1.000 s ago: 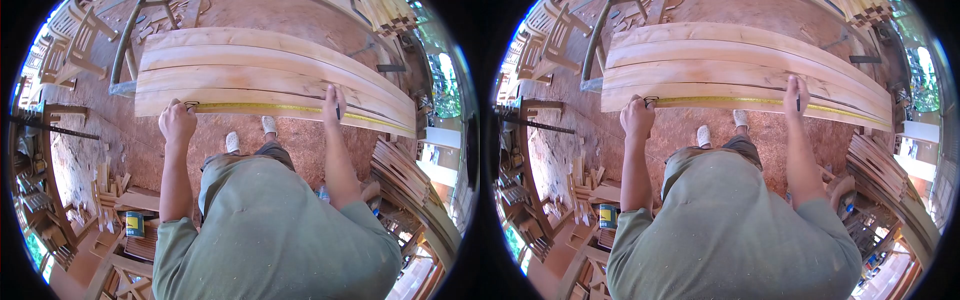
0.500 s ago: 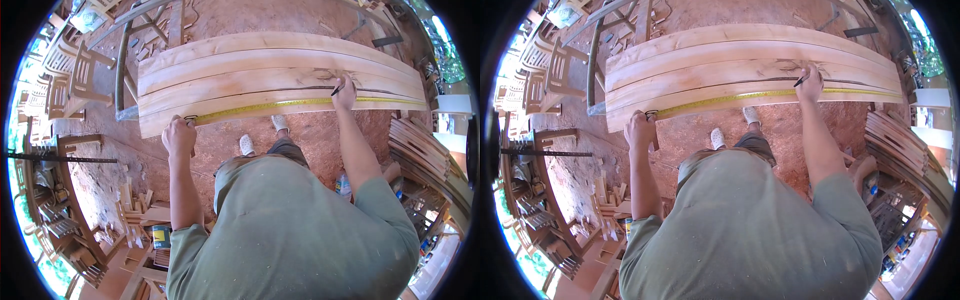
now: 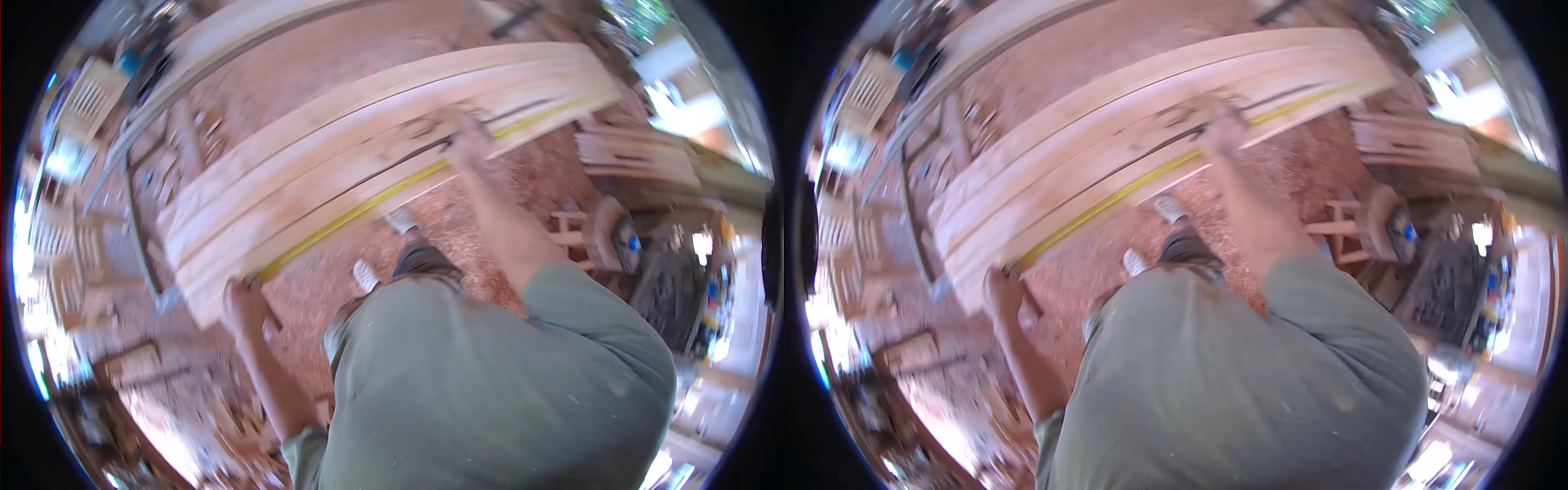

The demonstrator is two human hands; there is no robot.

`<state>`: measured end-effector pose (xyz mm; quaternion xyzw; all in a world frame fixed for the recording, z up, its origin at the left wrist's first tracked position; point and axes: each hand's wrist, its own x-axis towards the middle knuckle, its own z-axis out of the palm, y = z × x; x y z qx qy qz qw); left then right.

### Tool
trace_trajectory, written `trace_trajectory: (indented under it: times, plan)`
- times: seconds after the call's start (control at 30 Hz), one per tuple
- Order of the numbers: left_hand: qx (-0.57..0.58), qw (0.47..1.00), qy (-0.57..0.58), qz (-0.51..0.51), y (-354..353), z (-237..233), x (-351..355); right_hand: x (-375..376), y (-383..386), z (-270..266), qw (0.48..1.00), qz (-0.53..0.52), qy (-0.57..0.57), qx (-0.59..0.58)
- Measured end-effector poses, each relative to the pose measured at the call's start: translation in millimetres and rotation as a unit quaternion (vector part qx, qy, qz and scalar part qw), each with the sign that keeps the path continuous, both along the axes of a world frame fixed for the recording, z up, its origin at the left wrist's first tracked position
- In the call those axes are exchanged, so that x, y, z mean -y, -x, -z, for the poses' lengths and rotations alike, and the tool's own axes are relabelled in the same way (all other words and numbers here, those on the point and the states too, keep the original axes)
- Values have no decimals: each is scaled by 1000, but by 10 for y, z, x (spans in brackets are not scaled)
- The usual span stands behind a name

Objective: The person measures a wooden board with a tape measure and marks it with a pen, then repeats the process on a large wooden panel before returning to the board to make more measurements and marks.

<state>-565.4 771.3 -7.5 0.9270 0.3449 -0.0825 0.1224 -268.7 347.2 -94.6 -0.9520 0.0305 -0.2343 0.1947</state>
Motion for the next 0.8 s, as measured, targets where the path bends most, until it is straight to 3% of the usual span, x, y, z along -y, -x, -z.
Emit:
trace_trajectory:
  times: [0.03,0.13,0.2,0.57,0.8]
  plan:
    - [-10,1000,4,-2,-13,-13,12,77,-82,121,999,-4,-28,-28]
    - [39,999,12,18,7,73,-75,-108,152,-179,997,55,39,-30]
    - [48,998,7,38,-32,-17,-9,-141,185,-228,997,48,-25,-62]
    - [82,993,-5,80,-86,-38,-31,-128,164,-225,994,68,-56,-64]
    - [51,997,46,25,64,-7,-202,-53,126,-104,996,47,-57,-58]
